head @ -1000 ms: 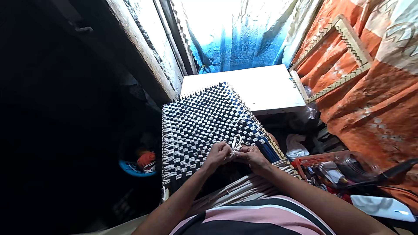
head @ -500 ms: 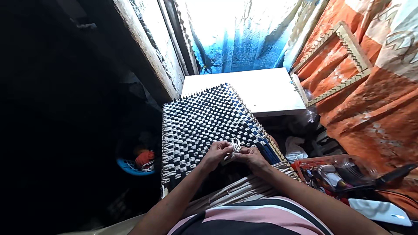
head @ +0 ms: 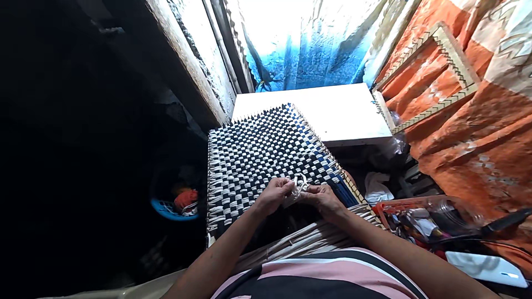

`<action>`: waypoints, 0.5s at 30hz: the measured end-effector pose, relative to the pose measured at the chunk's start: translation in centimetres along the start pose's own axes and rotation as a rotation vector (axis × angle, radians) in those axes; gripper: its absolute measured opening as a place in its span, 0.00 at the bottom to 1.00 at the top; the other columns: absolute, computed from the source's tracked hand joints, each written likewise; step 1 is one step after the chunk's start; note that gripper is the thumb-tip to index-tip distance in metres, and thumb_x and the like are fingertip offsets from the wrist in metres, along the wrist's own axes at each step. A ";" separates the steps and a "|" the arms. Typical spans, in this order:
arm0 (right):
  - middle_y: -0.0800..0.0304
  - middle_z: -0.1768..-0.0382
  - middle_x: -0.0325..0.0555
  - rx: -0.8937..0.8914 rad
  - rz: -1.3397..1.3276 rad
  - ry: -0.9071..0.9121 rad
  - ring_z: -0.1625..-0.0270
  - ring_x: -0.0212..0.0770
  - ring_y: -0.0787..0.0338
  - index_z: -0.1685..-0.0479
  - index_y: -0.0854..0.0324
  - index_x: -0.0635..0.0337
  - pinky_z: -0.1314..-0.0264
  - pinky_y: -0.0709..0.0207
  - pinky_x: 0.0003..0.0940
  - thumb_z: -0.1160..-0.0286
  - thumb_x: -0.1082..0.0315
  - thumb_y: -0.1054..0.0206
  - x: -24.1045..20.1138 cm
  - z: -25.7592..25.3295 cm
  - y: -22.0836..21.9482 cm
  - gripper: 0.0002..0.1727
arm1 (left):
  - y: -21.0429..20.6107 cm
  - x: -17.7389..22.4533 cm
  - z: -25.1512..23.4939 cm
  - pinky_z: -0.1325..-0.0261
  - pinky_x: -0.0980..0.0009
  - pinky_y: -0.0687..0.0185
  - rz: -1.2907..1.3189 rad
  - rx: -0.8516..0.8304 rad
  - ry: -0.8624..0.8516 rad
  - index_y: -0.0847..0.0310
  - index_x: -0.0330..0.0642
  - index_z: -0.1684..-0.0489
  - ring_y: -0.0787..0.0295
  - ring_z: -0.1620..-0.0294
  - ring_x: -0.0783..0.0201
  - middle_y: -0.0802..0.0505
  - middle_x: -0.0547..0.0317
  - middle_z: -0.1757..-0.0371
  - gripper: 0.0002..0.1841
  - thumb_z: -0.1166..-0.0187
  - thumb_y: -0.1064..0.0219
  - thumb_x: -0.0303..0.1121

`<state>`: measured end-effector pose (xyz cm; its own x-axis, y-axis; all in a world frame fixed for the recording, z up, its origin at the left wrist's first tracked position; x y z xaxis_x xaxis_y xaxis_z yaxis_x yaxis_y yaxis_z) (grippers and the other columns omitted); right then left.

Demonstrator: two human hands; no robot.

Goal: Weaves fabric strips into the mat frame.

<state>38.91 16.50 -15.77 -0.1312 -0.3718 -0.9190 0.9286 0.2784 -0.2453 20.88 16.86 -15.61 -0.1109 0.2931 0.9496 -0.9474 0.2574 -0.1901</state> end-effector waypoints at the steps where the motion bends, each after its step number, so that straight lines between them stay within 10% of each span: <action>1: 0.05 0.67 0.48 0.001 -0.001 -0.001 0.62 0.38 0.05 0.66 0.13 0.71 0.47 0.09 0.36 0.26 0.81 0.30 0.0 0.0 0.0 0.03 | 0.1 0.2 0.1 0.55 0.69 0.15 -0.040 -0.022 -0.009 0.20 0.36 0.63 0.14 0.68 0.70 0.13 0.63 0.70 0.09 0.12 0.43 0.28; 4: 0.05 0.67 0.47 -0.010 0.017 0.011 0.62 0.37 0.05 0.66 0.13 0.71 0.47 0.09 0.35 0.26 0.80 0.29 0.1 0.0 0.0 0.03 | 0.6 0.8 0.5 0.54 0.72 0.15 -0.177 -0.171 0.056 0.16 0.33 0.53 0.14 0.66 0.73 0.10 0.63 0.66 0.08 0.15 0.39 0.28; 15: 0.06 0.69 0.46 0.003 0.056 0.049 0.64 0.36 0.07 0.69 0.14 0.69 0.49 0.10 0.34 0.26 0.79 0.29 0.2 -0.2 0.1 0.04 | 0.5 1.0 0.3 0.59 0.71 0.17 -0.064 -0.020 0.107 0.22 0.40 0.69 0.16 0.70 0.71 0.13 0.64 0.72 0.08 0.17 0.37 0.27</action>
<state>38.95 16.60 -16.02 -0.0957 -0.3123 -0.9452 0.9360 0.2948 -0.1922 20.15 16.98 -14.63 -0.0171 0.3719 0.9281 -0.9453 0.2965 -0.1362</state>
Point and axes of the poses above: each hand's wrist, its own z-axis away from the middle knuckle, its own y-axis out of the back of the hand, x = y × z, the point moved 2 cm from there along -z, towards the middle knuckle
